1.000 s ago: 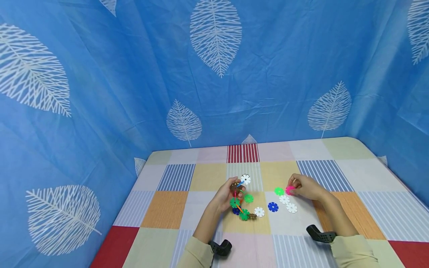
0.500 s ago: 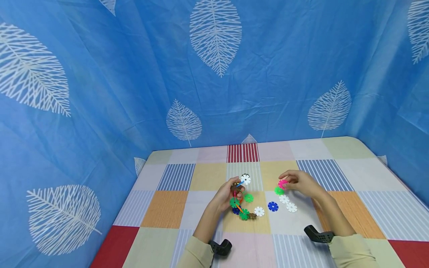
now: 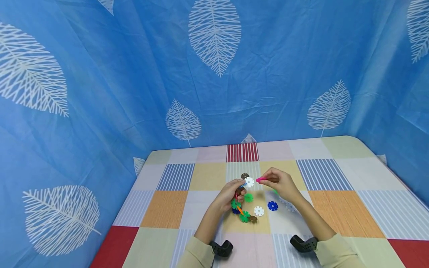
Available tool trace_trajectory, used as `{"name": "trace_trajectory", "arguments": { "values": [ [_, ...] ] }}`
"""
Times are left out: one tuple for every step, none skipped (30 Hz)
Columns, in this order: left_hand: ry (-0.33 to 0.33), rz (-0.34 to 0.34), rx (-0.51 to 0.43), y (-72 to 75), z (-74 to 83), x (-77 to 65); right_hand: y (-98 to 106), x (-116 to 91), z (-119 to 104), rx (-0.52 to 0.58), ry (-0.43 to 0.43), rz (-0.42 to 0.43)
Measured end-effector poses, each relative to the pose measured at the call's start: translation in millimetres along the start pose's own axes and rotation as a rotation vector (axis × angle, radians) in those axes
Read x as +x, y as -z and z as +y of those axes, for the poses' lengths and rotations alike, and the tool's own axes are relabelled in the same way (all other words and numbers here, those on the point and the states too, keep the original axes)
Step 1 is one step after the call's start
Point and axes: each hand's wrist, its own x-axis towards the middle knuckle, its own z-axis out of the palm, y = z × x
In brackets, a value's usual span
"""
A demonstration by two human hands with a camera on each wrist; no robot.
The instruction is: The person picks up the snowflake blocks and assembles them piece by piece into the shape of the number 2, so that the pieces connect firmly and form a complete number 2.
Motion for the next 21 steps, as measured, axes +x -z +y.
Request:
{"name": "trace_trajectory", "arguments": {
  "values": [
    [0.001, -0.003, 0.014, -0.7, 0.3, -0.3, -2.2, 0.2, -1.2, 0.026, 0.018, 0.003],
    [0.003, -0.009, 0.028, -1.3, 0.6, -0.7, -3.8, 0.3, -1.9, 0.052, 0.036, 0.002],
    [0.005, -0.013, 0.040, -1.9, 0.9, -1.1, -5.0, 0.2, -2.4, 0.069, 0.051, 0.001],
    [0.002, -0.015, 0.055, -2.3, 1.0, -1.6, -5.8, 0.2, -2.6, 0.085, 0.063, -0.002],
    [0.004, -0.017, 0.060, -2.7, 1.4, -2.1, -6.4, 0.1, -2.4, 0.101, 0.070, -0.007],
    [0.003, -0.019, 0.066, -2.9, 1.6, -2.4, -6.7, 0.1, -2.2, 0.113, 0.074, -0.013],
    [0.002, -0.021, 0.069, -3.0, 1.7, -2.7, -7.0, 0.1, -1.9, 0.124, 0.073, -0.015],
    [0.000, -0.022, 0.072, -3.1, 2.0, -3.0, -7.3, -0.1, -1.5, 0.130, 0.071, -0.018],
    [-0.001, -0.021, 0.073, -3.1, 2.1, -3.2, -7.6, -0.3, -1.1, 0.134, 0.067, -0.019],
    [-0.003, -0.020, 0.072, -3.1, 2.2, -3.4, -7.9, -0.5, -0.6, 0.136, 0.061, -0.021],
    [-0.003, -0.018, 0.070, -3.2, 2.4, -3.6, -8.2, -0.7, 0.0, 0.138, 0.057, -0.022],
    [-0.006, -0.015, 0.067, -3.1, 2.4, -3.6, -8.6, -0.8, 0.5, 0.140, 0.054, -0.021],
    [-0.008, -0.010, 0.062, -3.1, 2.4, -3.6, -8.8, -0.9, 1.0, 0.142, 0.052, -0.020],
    [-0.010, -0.006, 0.056, -3.0, 2.5, -3.6, -9.0, -1.1, 1.2, 0.145, 0.050, -0.020],
    [-0.011, -0.002, 0.051, -2.8, 2.3, -3.4, -9.1, -1.1, 1.3, 0.147, 0.048, -0.020],
    [-0.013, 0.002, 0.046, -2.8, 2.4, -3.4, -9.1, -1.1, 1.0, 0.147, 0.047, -0.021],
    [-0.015, 0.006, 0.042, -2.8, 2.4, -3.5, -9.2, -1.2, 0.6, 0.149, 0.049, -0.021],
    [-0.017, 0.010, 0.036, -2.8, 2.6, -3.5, -9.3, -1.3, -0.5, 0.153, 0.049, -0.022],
    [-0.018, 0.012, 0.033, -2.8, 2.7, -3.6, -9.3, -1.4, -2.2, 0.155, 0.051, -0.022],
    [-0.020, 0.016, 0.032, -3.0, 2.9, -3.7, -9.5, -1.6, -4.5, 0.158, 0.050, -0.024],
    [-0.022, 0.019, 0.030, -3.2, 3.0, -3.9, -9.8, -1.9, -8.0, 0.156, 0.056, -0.024]
  ]
}}
